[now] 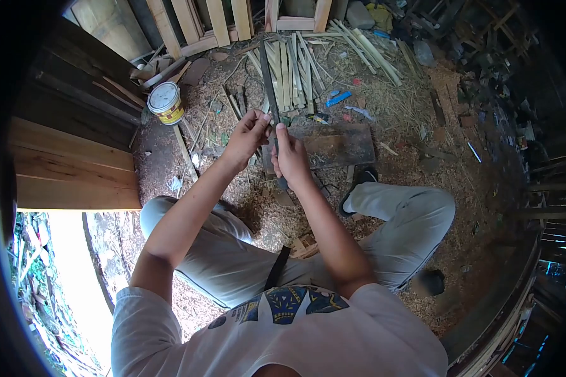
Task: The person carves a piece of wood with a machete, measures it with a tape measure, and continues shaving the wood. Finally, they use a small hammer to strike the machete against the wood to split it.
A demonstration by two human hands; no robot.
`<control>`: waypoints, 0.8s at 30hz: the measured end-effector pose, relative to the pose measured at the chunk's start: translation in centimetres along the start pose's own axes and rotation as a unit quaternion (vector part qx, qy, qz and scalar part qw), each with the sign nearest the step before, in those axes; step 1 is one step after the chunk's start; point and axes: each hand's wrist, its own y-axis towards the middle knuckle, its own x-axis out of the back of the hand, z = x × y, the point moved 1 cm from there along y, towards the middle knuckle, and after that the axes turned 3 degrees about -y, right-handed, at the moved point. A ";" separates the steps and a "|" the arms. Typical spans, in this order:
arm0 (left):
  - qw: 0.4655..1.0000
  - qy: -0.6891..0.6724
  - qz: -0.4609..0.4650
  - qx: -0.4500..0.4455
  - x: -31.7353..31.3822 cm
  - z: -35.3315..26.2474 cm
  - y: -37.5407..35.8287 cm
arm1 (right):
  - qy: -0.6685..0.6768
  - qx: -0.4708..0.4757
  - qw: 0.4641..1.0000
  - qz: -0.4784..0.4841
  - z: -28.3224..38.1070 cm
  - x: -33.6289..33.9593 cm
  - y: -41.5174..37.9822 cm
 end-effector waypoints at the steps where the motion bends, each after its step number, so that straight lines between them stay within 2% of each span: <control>1: 1.000 0.000 -0.001 0.000 0.1 0.0 -0.1 | -0.001 0.000 1.000 0.001 -0.1 0.0 -0.1; 4: 1.000 0.001 0.008 -0.005 0.1 0.3 -0.4 | 0.001 -0.004 1.000 -0.008 -1.0 -0.3 -0.7; 6: 1.000 0.022 -0.004 -0.020 0.0 1.0 -0.6 | -0.061 0.102 0.992 -0.045 -2.6 -0.3 -0.8; 8: 0.999 0.010 -0.026 -0.025 0.2 0.7 -0.6 | -0.085 0.096 0.990 -0.051 -5.3 0.3 -0.4; 10: 0.998 -0.005 -0.047 -0.031 0.5 0.5 -0.6 | -0.022 -0.007 1.000 0.005 -8.6 1.1 -0.3; 11: 0.999 0.006 -0.037 -0.021 0.8 0.4 -0.6 | -0.016 -0.017 1.000 0.001 -9.0 1.2 -0.7; 14: 0.999 -0.003 -0.040 0.001 1.0 0.3 -1.1 | -0.035 -0.019 0.999 -0.002 -8.2 0.7 -1.1; 18: 0.999 -0.008 -0.053 -0.010 1.4 -0.5 -1.6 | -0.004 -0.076 0.997 -0.008 -5.9 -0.4 -2.4; 19: 0.998 0.003 -0.053 -0.015 1.5 -0.5 -1.7 | -0.005 -0.078 0.997 -0.006 -5.2 -0.9 -2.8; 21: 0.998 0.011 -0.058 -0.018 1.6 -0.2 -1.9 | -0.028 0.008 0.999 -0.015 -4.1 -1.7 -3.3; 24: 0.997 0.014 -0.077 -0.023 2.1 -0.1 -2.3 | -0.014 -0.004 1.000 -0.012 -5.4 -1.7 -2.7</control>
